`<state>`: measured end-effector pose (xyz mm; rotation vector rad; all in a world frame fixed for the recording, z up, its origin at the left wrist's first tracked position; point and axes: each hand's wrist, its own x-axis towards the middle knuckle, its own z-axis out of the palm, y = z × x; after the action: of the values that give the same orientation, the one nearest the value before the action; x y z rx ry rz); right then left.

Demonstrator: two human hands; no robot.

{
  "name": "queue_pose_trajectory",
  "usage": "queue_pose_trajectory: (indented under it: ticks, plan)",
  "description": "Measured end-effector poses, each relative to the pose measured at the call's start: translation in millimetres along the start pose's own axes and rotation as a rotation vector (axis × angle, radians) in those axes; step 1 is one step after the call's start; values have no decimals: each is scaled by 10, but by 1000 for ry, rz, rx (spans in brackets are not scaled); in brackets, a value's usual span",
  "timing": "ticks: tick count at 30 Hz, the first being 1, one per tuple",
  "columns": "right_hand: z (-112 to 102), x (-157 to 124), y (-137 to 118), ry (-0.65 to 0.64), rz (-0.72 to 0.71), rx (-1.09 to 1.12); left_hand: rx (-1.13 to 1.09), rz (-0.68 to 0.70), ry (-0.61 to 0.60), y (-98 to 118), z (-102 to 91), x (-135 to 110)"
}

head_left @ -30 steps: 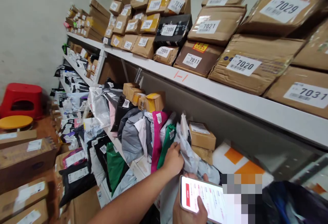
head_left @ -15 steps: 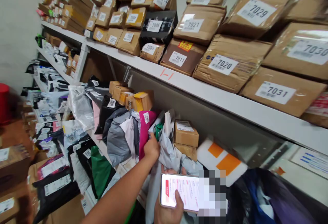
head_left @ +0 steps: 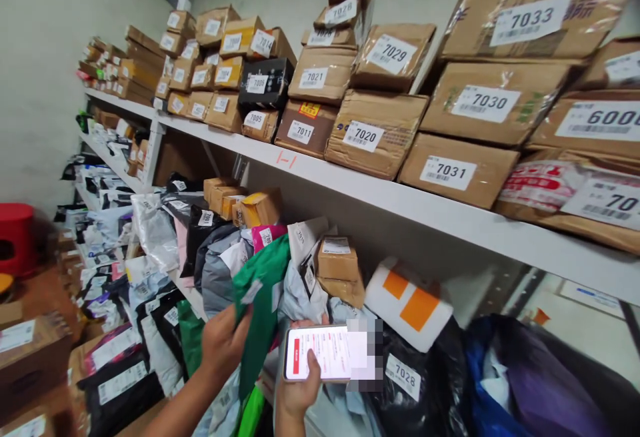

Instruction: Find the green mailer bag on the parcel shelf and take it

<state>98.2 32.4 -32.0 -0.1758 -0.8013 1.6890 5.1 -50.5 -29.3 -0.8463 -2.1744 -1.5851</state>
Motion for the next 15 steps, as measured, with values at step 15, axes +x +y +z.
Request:
queue_pose_trajectory:
  ticks: [15]
  plan:
    - [-195,-680,-492,-43,355,-51,-782,-872,47,23,-1074,-863]
